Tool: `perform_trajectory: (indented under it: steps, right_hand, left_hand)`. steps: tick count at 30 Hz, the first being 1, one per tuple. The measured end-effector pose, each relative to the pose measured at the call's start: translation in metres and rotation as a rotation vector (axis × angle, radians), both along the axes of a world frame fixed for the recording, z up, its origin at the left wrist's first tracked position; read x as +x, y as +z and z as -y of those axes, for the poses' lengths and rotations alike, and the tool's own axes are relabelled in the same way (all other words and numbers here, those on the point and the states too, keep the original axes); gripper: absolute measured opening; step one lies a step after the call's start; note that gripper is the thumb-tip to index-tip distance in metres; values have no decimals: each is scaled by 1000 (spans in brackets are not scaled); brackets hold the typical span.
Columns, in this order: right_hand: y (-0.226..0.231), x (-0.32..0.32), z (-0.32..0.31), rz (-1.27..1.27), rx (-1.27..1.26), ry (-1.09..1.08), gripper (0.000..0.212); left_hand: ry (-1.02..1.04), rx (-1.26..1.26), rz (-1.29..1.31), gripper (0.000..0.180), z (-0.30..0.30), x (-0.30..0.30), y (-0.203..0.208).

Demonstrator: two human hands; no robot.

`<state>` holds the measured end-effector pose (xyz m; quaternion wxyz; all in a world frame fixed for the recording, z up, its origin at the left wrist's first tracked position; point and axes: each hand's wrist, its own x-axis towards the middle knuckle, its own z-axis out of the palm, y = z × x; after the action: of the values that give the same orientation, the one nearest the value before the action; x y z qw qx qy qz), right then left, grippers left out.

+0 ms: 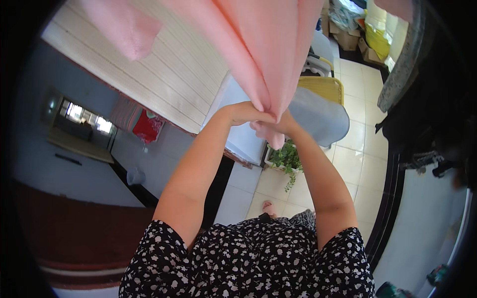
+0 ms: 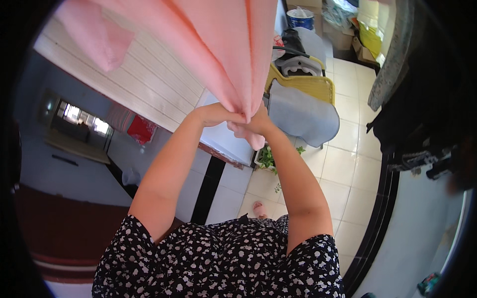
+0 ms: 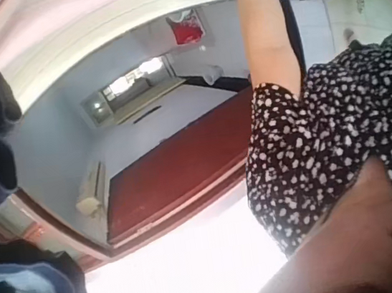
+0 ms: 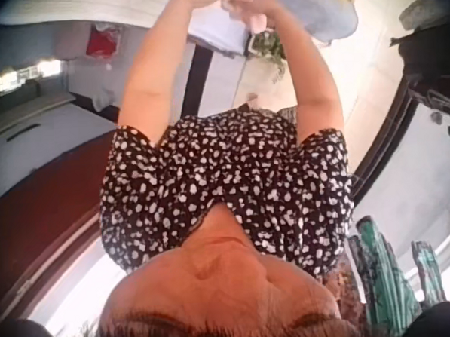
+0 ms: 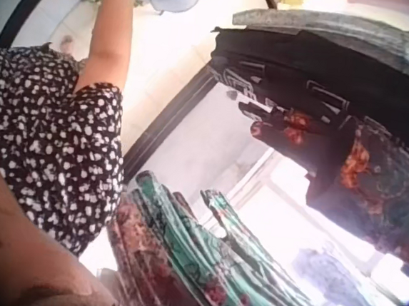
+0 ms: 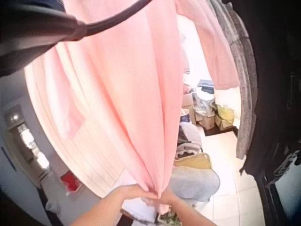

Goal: The person handles a red envelope and currency, then hangs a black shirt and a pink towel on a clothesline. The person places the red envelope on a bedside table, picks up a hanger, and hangs the black shirt on the line. The person then picks up a pink towel, places it on a hanger, and hangs it on the line.

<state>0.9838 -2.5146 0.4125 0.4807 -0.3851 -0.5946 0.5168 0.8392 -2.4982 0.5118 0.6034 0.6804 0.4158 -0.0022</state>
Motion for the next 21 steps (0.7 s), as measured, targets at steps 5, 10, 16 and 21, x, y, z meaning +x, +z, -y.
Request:
perform_trajectory:
  steps: [5, 10, 16, 21]
  right_hand:
    - [-14, -2, 2, -97, -18, -18, 34]
    - [-42, -12, 21, 89, 108, -523, 84]
    - [-67, 1, 41, -917, -422, -99, 84]
    - [-36, -13, 22, -1143, -415, 31, 81]
  left_hand:
    - [181, 183, 16, 50, -5, 19, -20]
    - [629, 279, 528, 56, -21, 38, -51]
    - [918, 164, 776, 51, -30, 45, -52]
    - [885, 338, 601, 47, -32, 37, -59]
